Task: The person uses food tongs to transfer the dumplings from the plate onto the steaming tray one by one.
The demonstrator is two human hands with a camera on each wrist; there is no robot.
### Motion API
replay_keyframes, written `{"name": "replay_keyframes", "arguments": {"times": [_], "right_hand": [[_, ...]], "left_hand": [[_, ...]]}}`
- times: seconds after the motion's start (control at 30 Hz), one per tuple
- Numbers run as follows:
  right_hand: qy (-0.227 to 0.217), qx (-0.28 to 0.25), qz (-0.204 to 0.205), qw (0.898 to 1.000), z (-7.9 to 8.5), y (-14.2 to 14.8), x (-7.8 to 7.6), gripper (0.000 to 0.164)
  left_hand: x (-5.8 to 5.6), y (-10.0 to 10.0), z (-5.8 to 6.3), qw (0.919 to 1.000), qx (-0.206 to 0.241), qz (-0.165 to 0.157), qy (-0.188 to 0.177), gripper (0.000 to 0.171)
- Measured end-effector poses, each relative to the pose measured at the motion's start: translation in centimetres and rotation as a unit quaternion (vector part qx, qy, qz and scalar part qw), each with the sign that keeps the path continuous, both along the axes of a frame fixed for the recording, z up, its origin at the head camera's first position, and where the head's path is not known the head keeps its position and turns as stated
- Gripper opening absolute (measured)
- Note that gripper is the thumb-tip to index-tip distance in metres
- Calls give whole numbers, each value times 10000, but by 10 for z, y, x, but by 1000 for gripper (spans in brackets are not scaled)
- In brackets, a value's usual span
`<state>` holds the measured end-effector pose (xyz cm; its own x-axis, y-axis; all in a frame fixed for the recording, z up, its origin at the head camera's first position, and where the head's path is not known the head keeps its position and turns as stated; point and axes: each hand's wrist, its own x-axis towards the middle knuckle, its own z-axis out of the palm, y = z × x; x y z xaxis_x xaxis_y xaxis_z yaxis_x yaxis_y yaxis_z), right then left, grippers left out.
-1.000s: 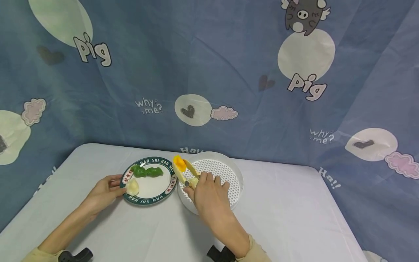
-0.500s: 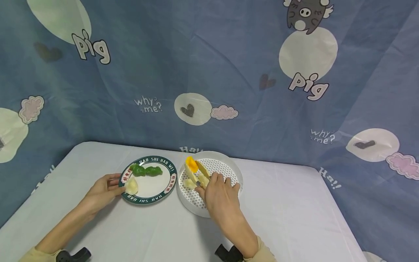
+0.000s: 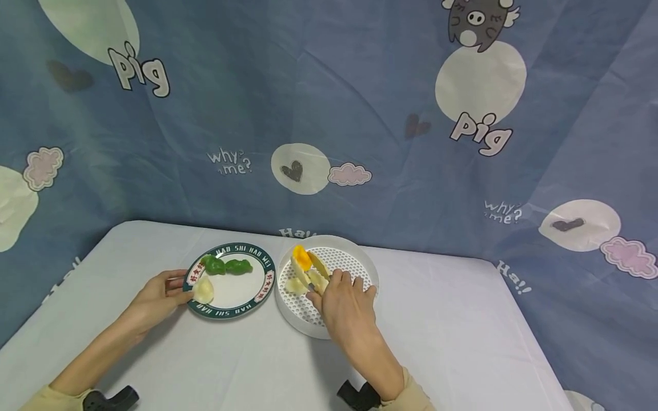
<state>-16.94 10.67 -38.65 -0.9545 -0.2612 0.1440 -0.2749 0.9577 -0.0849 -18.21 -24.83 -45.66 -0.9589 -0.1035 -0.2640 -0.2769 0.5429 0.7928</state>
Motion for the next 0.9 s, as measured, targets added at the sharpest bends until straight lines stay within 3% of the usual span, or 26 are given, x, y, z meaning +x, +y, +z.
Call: {"name": "replay_keyframes", "arguments": {"times": [0.5,0.67,0.9], "right_hand": [[55,-122,-44,9999,0,-4,1,55],[-61,-357,20,9993,6,-13,4,58],[-79,-251,206,9994,11,-35,7,65]], "left_hand": [[1,0,-1,10000,42,58,-19,75],[2,0,-1,10000,37,78,5,74],[2,1,0,9999,90,88,26,74]]}}
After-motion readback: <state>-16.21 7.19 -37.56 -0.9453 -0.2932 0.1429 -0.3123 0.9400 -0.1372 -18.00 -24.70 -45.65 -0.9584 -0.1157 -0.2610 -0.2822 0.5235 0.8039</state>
